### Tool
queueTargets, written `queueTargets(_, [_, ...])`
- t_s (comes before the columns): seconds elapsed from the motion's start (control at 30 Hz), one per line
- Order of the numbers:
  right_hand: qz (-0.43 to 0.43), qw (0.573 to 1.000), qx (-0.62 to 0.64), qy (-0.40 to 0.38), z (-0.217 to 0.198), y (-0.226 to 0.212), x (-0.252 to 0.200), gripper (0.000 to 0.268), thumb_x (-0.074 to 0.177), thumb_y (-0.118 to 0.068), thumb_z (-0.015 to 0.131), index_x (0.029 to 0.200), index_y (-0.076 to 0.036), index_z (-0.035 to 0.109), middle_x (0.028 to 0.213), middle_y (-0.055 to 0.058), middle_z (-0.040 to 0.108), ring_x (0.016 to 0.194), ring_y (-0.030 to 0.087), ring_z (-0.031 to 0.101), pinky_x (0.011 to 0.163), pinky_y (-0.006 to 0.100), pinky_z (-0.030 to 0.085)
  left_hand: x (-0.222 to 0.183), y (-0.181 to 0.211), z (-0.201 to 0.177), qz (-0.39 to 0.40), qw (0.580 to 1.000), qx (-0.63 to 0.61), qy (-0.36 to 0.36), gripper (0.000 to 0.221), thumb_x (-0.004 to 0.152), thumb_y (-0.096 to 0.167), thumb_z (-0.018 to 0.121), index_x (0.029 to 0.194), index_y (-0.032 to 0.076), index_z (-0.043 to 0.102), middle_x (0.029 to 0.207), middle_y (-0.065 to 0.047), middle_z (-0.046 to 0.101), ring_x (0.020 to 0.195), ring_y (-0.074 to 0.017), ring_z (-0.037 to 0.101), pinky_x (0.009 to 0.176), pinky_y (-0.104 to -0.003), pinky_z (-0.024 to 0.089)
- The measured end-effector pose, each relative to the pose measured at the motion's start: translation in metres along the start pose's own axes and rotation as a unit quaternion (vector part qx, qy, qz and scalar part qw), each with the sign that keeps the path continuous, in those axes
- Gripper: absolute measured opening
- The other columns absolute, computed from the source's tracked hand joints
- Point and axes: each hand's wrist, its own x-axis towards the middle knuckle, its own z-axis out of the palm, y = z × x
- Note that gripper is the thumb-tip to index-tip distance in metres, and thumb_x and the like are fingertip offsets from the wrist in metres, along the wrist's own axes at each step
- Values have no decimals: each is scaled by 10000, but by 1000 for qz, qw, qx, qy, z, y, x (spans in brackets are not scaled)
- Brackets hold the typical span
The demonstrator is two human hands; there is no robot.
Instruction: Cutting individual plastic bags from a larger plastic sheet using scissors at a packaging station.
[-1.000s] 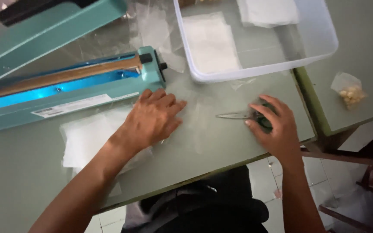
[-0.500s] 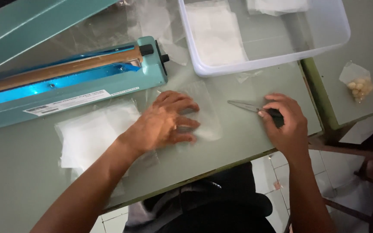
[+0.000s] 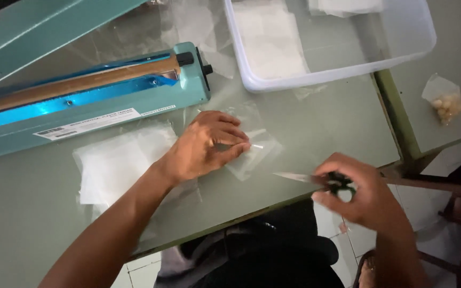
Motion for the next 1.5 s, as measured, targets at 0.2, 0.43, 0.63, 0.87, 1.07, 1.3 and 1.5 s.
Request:
queueTargets(0.2, [13, 980, -170, 98, 22, -24, 5, 145, 898, -213, 717, 1004, -115, 724, 853, -7, 707, 806, 160, 668, 741, 337, 532, -1, -2, 2, 43, 998, 37, 16, 140, 970, 244, 727, 969, 158, 838, 927, 70, 807, 984, -200, 721, 880, -368, 475])
queueTargets(0.43, [77, 970, -198, 121, 41, -25, 16, 138, 887, -222, 711, 974, -145, 637, 879, -18, 661, 785, 175, 626, 694, 355, 492, -7, -5, 7, 65, 992, 104, 1, 264, 1025, 335, 626, 1041, 163, 827, 995, 56, 804, 975, -166, 685, 849, -355, 412])
queueTargets(0.63, [-36, 966, -216, 134, 61, -12, 28, 297, 877, -235, 798, 863, -134, 519, 957, 57, 554, 946, 345, 701, 760, 429, 602, -5, -1, 6, 43, 998, 43, -20, 148, 985, 150, 673, 1033, 86, 798, 966, -100, 805, 1016, -351, 753, 867, -470, 572])
queueTargets(0.87, [-54, 969, -180, 159, 65, -15, 40, 228, 910, -128, 786, 894, -95, 561, 1062, 66, 511, 1113, 406, 678, 814, 451, 621, -5, -2, -2, 83, 986, 103, -105, 238, 921, 206, 716, 1151, 165, 763, 1154, -81, 763, 1259, -387, 620, 1087, -589, 416])
queueTargets(1.07, [-116, 944, -248, 183, 64, 13, 29, 194, 945, -160, 746, 1127, -125, 689, 1173, 89, 578, 1236, 388, 623, 1040, 587, 489, -14, -22, 13, 85, 976, 167, -115, 334, 981, 365, 676, 1263, 189, 710, 1302, -93, 692, 1324, -338, 588, 1118, -514, 432])
queueTargets(1.3, [-97, 964, -183, 165, 66, 31, 18, 257, 880, -161, 784, 1127, -107, 739, 1098, 117, 660, 1077, 356, 692, 860, 460, 577, -8, -12, 12, 61, 972, 144, -175, 429, 1034, 306, 578, 1426, 132, 589, 1421, -196, 609, 1386, -399, 525, 1163, -584, 372])
queueTargets(1.5, [-161, 938, -255, 170, 83, 11, 36, 217, 916, -171, 766, 1117, -90, 751, 1086, 46, 583, 1033, 274, 662, 866, 435, 553, -17, -19, 32, 92, 975, 174, -104, 448, 1004, 326, 648, 1422, 169, 612, 1406, -133, 637, 1362, -340, 570, 1158, -488, 427])
